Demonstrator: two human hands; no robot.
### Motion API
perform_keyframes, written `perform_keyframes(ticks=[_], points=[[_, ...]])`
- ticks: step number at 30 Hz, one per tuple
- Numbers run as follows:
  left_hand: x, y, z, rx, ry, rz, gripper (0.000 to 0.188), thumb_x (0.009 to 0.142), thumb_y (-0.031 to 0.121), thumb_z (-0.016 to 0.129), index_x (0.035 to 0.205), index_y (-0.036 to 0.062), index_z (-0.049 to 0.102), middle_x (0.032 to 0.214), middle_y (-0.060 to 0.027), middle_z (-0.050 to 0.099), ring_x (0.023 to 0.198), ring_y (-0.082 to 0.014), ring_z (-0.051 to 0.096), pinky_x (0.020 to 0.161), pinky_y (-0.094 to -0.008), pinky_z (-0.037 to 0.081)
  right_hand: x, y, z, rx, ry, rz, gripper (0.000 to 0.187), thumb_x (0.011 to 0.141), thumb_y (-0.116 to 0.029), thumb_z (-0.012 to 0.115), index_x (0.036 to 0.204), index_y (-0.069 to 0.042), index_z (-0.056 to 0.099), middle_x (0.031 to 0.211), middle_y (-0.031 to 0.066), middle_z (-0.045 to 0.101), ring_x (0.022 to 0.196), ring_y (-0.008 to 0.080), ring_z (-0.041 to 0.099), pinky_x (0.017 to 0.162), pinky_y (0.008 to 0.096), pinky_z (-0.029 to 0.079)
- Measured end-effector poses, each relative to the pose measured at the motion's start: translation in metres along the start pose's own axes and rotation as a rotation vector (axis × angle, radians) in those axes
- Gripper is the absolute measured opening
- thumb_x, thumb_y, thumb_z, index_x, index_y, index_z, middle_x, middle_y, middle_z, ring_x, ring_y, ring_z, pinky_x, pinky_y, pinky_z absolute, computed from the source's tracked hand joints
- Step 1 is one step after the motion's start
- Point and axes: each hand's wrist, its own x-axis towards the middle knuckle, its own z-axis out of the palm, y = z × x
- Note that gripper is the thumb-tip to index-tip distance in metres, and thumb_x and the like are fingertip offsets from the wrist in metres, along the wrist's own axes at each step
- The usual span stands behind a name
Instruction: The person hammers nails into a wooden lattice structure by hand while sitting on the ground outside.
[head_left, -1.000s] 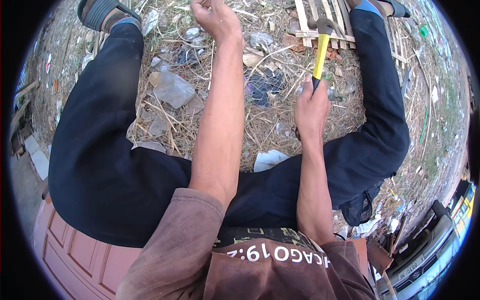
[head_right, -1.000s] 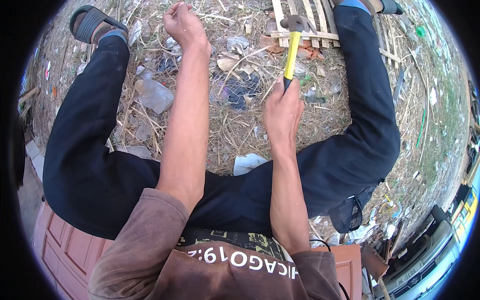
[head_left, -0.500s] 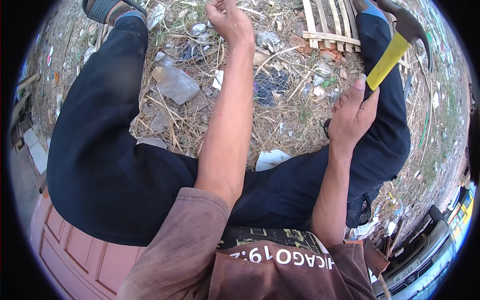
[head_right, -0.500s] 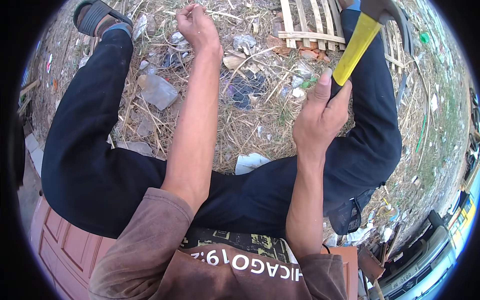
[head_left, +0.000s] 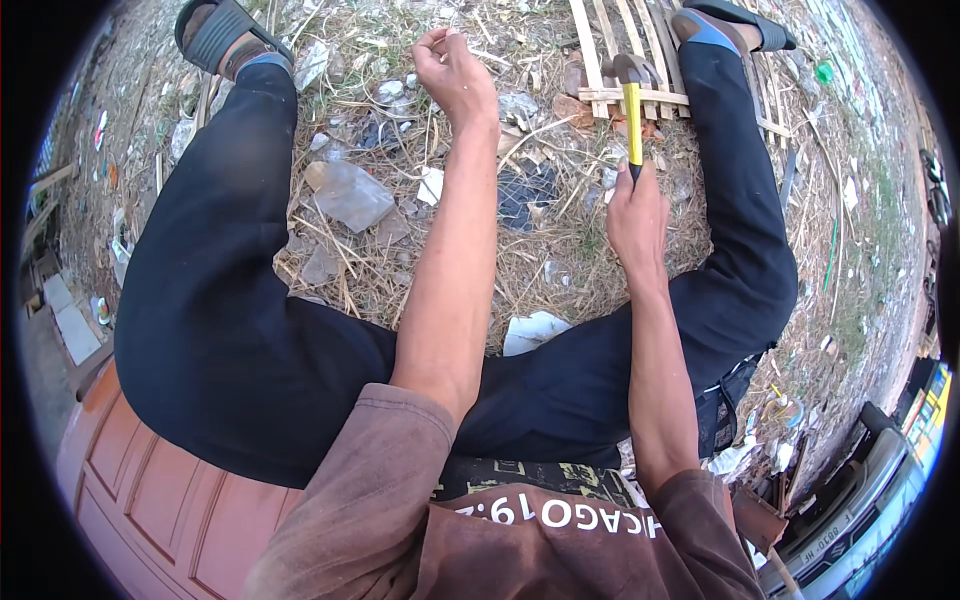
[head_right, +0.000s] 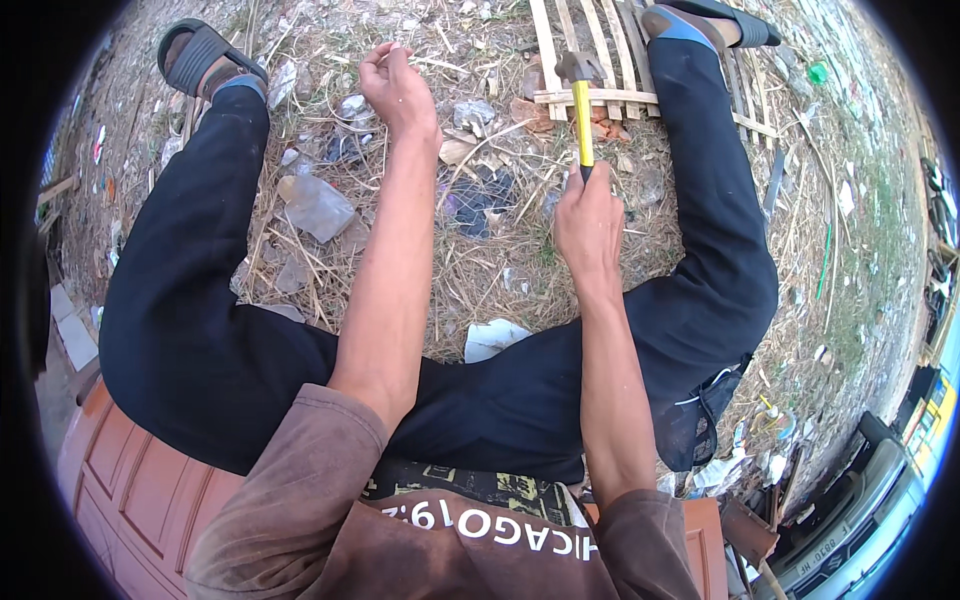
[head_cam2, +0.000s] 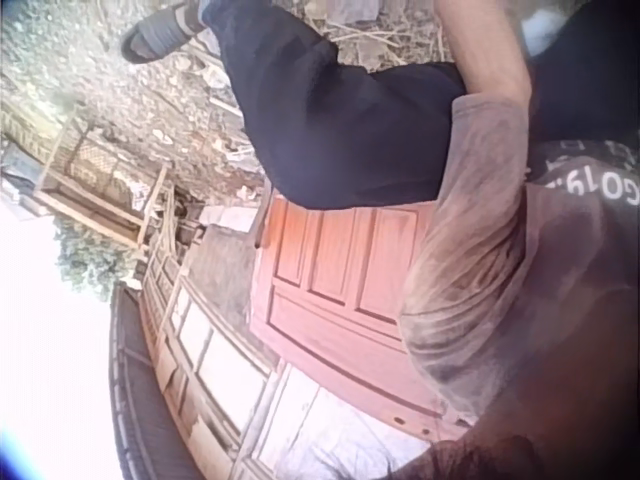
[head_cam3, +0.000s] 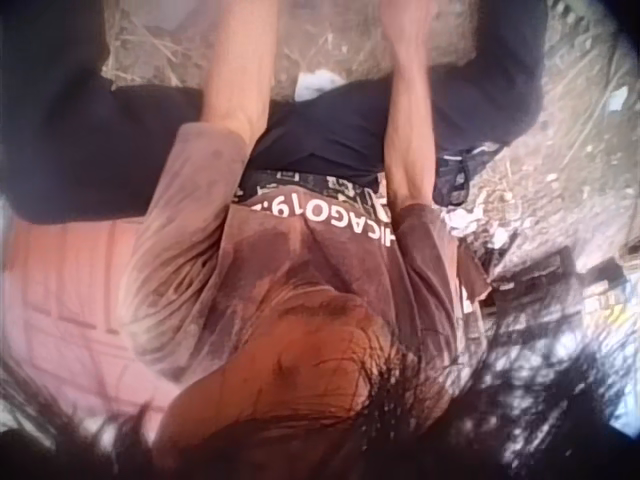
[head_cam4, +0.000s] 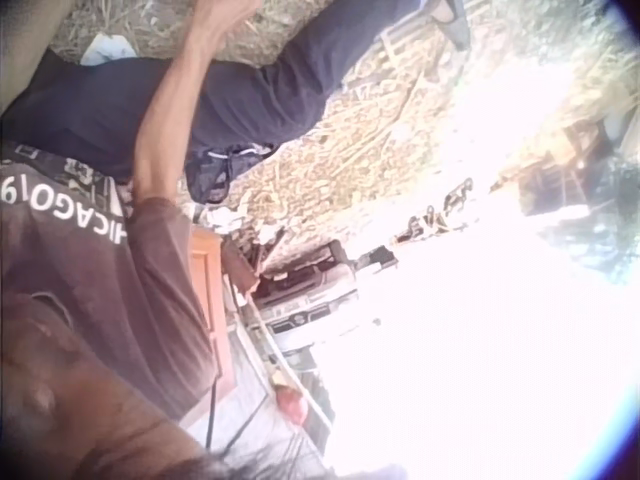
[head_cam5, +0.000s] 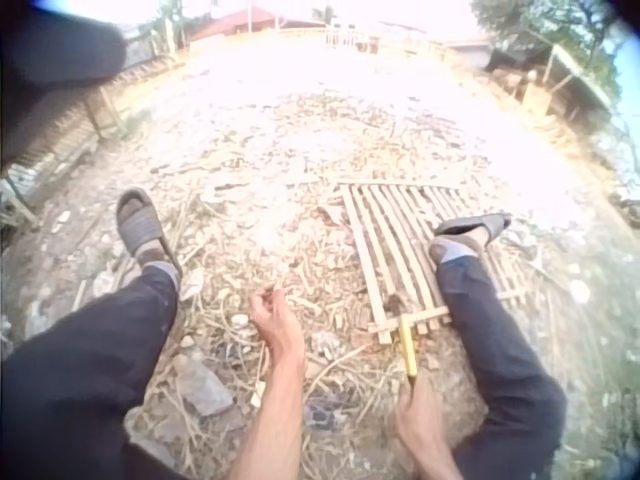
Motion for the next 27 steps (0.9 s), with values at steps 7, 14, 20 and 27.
perform_keyframes(ticks=[7, 14, 20, 27], points=[[0.004, -0.011, -0.009, 0.014, 0.024, 0.025, 0.019, 0.093, 0.016, 0.055, 0.105, 0.0016, 0.052, 0.094, -0.0063, 0.051, 0.08, -0.0147, 0.05, 0.076, -0.0317, 0.042, -0.017, -0.02, -0.015, 0.236, 0.186, -0.009, 0.026, 0.104, -0.025, 0.046, 0.1, 0.0, 0.048, 0.067, 0.0262, 0.058, 0.068, 0.0483, 0.06, 0.059, 0.0499, 0.043], [0.027, -0.016, -0.015, -0.023, 0.05, 0.183, 0.015, 0.092, 0.009, 0.056, 0.104, 0.002, 0.051, 0.079, -0.0025, 0.057, 0.061, -0.0063, 0.046, 0.053, -0.023, 0.034, -0.014, -0.052, -0.054, 0.377, 0.165, -0.067, 0.026, 0.104, -0.024, 0.048, 0.099, 0.001, 0.05, 0.066, 0.0244, 0.058, 0.062, 0.0468, 0.057, 0.055, 0.0495, 0.042], [-0.005, -0.015, 0.002, 0.186, -0.091, -0.003, 0.023, 0.09, 0.017, 0.056, 0.105, -0.0004, 0.055, 0.09, -0.0076, 0.056, 0.077, -0.0164, 0.054, 0.072, -0.0334, 0.044, -0.002, -0.005, -0.014, 0.08, -0.078, 0.047, 0.026, 0.102, -0.025, 0.049, 0.1, 0.001, 0.05, 0.08, 0.0304, 0.063, 0.08, 0.0517, 0.061, 0.067, 0.0573, 0.043], [-0.055, -0.023, 0.021, 1.05, -0.671, -0.044, 0.035, 0.09, 0.03, 0.058, 0.119, 0.0102, 0.062, 0.111, -0.0121, 0.07, 0.109, -0.0317, 0.064, 0.092, -0.042, 0.047, -0.068, -0.003, -0.076, 0.762, -0.021, 0.199, 0.026, 0.105, -0.032, 0.048, 0.088, -0.013, 0.043, 0.062, -0.0087, 0.034, 0.047, -0.0015, 0.03, 0.041, 0.0161, 0.027]])
